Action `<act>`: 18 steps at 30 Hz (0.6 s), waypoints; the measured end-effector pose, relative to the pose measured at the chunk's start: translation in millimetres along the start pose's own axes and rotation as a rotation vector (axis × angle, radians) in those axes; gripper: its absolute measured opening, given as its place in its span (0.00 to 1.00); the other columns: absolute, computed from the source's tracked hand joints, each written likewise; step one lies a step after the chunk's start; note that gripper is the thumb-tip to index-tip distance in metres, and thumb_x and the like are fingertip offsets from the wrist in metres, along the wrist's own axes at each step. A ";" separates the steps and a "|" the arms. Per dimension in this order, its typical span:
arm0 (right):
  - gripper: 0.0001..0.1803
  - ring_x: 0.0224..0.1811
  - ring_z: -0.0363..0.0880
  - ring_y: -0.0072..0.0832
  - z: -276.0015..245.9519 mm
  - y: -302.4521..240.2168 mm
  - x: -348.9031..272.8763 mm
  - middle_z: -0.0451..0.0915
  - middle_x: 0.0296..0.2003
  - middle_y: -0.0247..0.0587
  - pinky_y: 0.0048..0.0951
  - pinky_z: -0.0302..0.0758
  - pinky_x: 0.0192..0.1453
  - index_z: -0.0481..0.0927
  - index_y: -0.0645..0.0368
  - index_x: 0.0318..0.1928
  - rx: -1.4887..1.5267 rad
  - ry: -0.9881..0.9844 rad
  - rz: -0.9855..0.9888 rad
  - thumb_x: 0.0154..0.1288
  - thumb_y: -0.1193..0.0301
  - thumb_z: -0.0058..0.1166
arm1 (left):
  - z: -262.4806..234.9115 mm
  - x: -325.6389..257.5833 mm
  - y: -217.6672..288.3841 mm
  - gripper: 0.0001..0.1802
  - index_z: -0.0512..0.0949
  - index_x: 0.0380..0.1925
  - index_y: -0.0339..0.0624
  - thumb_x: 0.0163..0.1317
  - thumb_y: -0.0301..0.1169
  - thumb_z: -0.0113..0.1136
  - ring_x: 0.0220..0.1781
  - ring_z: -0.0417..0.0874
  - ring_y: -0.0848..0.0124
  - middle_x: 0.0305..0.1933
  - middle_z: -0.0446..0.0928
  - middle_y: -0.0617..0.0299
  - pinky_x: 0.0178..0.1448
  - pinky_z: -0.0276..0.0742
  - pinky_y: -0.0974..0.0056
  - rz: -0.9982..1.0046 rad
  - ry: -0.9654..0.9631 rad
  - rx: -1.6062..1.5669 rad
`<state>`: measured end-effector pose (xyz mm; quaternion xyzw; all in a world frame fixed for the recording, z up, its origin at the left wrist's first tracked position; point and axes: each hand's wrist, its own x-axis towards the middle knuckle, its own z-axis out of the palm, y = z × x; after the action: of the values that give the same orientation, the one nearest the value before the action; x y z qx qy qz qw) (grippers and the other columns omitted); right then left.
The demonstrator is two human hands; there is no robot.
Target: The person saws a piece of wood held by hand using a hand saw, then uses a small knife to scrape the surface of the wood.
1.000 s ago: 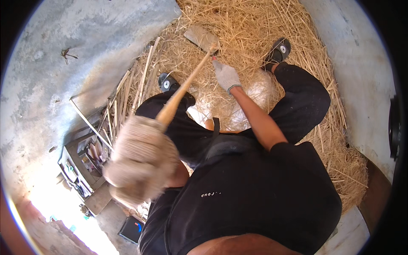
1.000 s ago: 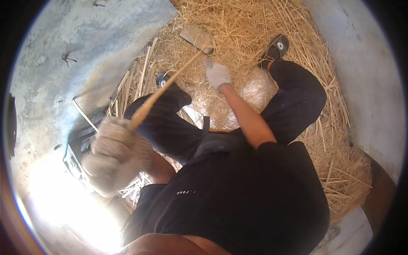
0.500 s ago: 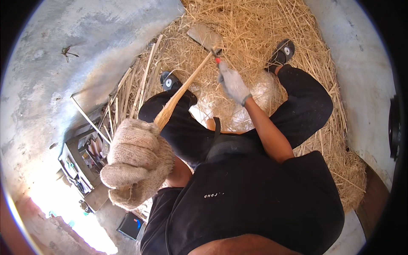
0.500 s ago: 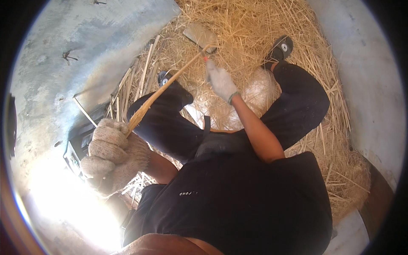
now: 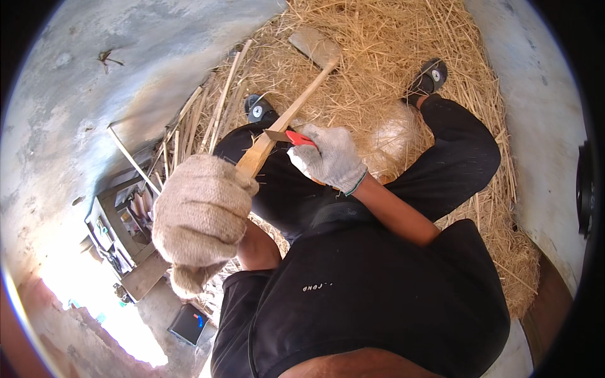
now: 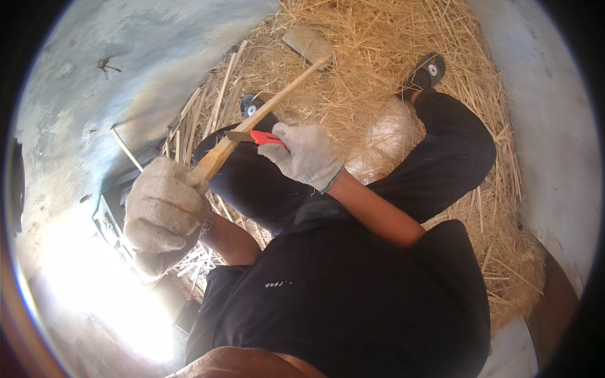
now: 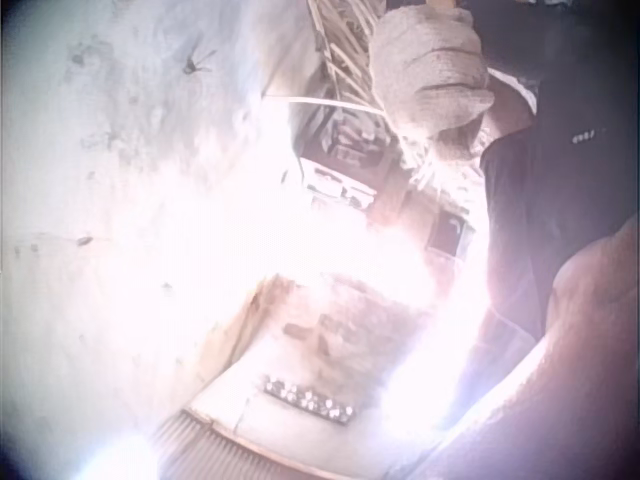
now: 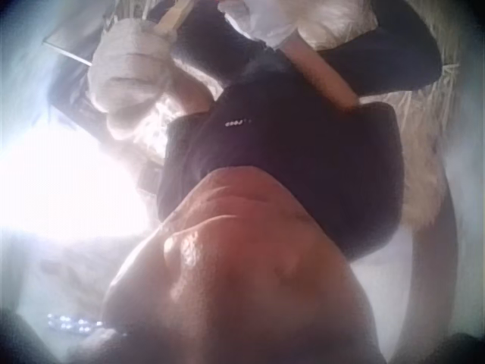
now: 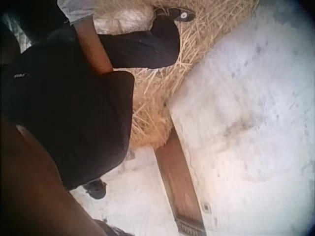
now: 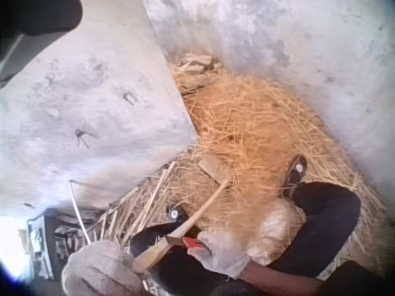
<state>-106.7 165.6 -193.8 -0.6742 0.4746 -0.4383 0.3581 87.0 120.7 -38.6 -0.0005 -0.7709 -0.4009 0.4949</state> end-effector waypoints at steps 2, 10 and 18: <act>0.22 0.23 0.80 0.48 5.0 -1.4 -2.5 0.76 0.20 0.48 0.43 0.73 0.27 0.77 0.55 0.30 -0.041 0.007 0.047 0.68 0.49 0.60 | 3.8 -2.4 3.5 0.27 0.78 0.21 0.42 0.70 0.52 0.49 0.22 0.81 0.62 0.18 0.76 0.61 0.34 0.82 0.54 -0.032 0.080 -0.027; 0.21 0.24 0.81 0.48 6.3 9.2 -25.1 0.78 0.20 0.49 0.43 0.73 0.26 0.79 0.56 0.31 -0.157 -0.015 0.039 0.68 0.51 0.61 | 49.7 -29.9 31.6 0.21 0.77 0.20 0.43 0.62 0.46 0.49 0.20 0.73 0.60 0.17 0.72 0.57 0.43 0.76 0.48 -0.202 0.561 -0.061; 0.23 0.25 0.78 0.39 -18.3 12.1 -55.9 0.77 0.22 0.50 0.39 0.73 0.32 0.80 0.65 0.36 0.141 -0.143 0.556 0.73 0.54 0.55 | 63.6 -42.4 21.9 0.25 0.75 0.19 0.44 0.66 0.49 0.45 0.17 0.69 0.61 0.14 0.69 0.57 0.39 0.76 0.48 -0.019 0.776 -0.082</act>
<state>-136.9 214.2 -212.1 -0.5211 0.5830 -0.3064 0.5429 68.8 191.7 -69.4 0.1386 -0.5098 -0.4064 0.7455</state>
